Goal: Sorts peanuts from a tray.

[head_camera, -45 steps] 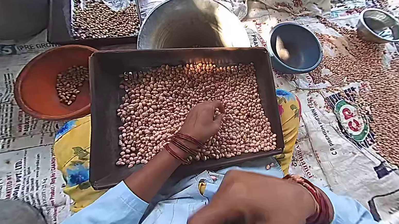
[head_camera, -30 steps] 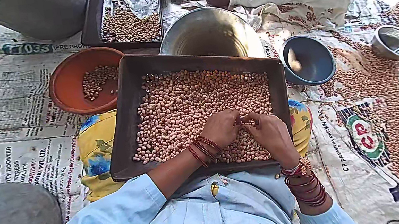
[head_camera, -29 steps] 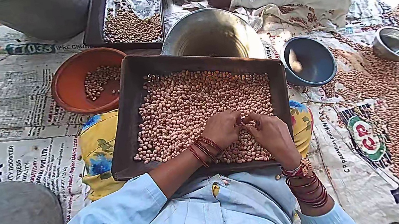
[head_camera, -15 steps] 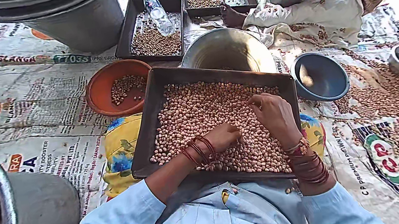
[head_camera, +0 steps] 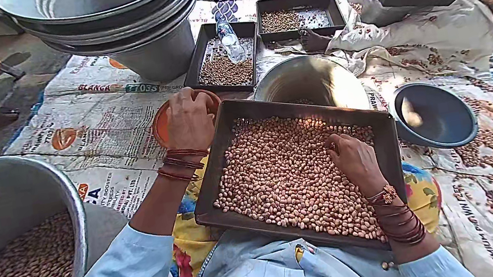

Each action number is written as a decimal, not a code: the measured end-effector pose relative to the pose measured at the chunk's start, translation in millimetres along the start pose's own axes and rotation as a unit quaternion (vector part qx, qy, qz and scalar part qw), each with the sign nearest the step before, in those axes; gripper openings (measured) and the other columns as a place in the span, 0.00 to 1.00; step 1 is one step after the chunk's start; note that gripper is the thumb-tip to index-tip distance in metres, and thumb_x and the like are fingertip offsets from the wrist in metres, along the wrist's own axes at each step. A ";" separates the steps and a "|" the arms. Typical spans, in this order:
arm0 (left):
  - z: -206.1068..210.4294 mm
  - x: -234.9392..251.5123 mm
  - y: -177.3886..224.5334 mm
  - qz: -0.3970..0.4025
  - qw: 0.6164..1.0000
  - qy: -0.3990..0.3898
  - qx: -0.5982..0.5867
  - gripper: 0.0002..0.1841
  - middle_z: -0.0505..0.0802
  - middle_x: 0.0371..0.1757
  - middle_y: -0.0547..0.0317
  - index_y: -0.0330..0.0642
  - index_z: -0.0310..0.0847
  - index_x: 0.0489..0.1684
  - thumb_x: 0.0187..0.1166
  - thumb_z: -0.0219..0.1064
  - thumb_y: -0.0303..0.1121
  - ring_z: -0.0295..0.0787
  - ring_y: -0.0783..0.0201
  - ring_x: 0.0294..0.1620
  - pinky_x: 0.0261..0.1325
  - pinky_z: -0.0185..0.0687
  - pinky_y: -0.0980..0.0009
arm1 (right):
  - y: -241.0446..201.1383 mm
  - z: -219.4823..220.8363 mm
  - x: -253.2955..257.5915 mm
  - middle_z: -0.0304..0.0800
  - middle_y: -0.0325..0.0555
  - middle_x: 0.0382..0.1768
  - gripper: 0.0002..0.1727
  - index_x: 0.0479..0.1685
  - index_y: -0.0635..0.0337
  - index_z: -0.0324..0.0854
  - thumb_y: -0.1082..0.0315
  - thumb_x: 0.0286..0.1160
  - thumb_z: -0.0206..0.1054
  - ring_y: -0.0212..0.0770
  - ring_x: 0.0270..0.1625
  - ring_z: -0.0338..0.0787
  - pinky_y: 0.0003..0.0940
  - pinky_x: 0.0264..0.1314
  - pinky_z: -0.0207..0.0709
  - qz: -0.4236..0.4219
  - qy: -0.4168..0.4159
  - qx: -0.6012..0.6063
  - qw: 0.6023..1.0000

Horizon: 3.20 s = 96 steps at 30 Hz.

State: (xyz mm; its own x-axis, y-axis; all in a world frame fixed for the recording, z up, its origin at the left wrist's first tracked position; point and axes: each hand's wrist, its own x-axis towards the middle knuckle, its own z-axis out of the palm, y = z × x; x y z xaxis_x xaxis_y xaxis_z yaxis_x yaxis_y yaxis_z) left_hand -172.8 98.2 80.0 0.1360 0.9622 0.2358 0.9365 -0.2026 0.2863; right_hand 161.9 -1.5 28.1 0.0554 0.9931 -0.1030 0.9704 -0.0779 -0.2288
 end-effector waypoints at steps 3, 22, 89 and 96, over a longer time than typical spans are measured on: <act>25.6 -11.3 30.4 0.089 0.993 -0.037 -0.075 0.12 0.87 0.62 0.34 0.38 0.90 0.50 0.70 0.80 0.28 0.78 0.29 0.70 0.67 0.77 0.33 | 9.1 -1.1 4.9 0.94 0.56 0.46 0.13 0.56 0.59 0.89 0.64 0.77 0.69 0.58 0.49 0.92 0.61 0.52 0.80 0.008 0.000 0.077 0.997; 100.3 -20.1 105.6 0.194 0.955 -0.225 -0.011 0.11 0.86 0.64 0.42 0.38 0.91 0.53 0.83 0.64 0.30 0.79 0.42 0.71 0.69 0.77 0.49 | -28.4 17.0 28.7 0.92 0.57 0.49 0.13 0.57 0.57 0.90 0.65 0.84 0.63 0.58 0.49 0.94 0.56 0.51 0.84 -0.115 0.006 -0.002 0.993; 21.7 -28.6 1.0 0.001 0.993 -0.108 -0.045 0.06 0.93 0.48 0.42 0.39 0.93 0.45 0.78 0.73 0.29 0.92 0.41 0.51 0.55 0.85 0.39 | 13.0 -25.1 -54.5 0.95 0.54 0.51 0.15 0.62 0.54 0.88 0.68 0.78 0.71 0.58 0.50 0.95 0.65 0.52 0.84 -0.024 -0.012 0.116 0.993; 64.3 -35.3 17.7 0.026 0.985 -0.118 0.127 0.06 0.94 0.44 0.43 0.36 0.94 0.38 0.76 0.69 0.22 0.89 0.40 0.56 0.49 0.84 0.48 | 42.4 -40.9 -50.7 0.92 0.63 0.54 0.19 0.67 0.58 0.85 0.71 0.77 0.71 0.68 0.58 0.90 0.71 0.61 0.76 0.104 -0.017 0.041 0.994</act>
State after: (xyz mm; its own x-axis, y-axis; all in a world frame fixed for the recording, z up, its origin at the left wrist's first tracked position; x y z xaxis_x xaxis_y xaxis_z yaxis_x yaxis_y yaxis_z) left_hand -140.2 72.4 17.0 0.2294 0.9732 0.0136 0.9728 -0.2297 0.0315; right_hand 209.8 -51.6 63.2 0.2436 0.9513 -0.1887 0.9163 -0.2895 -0.2767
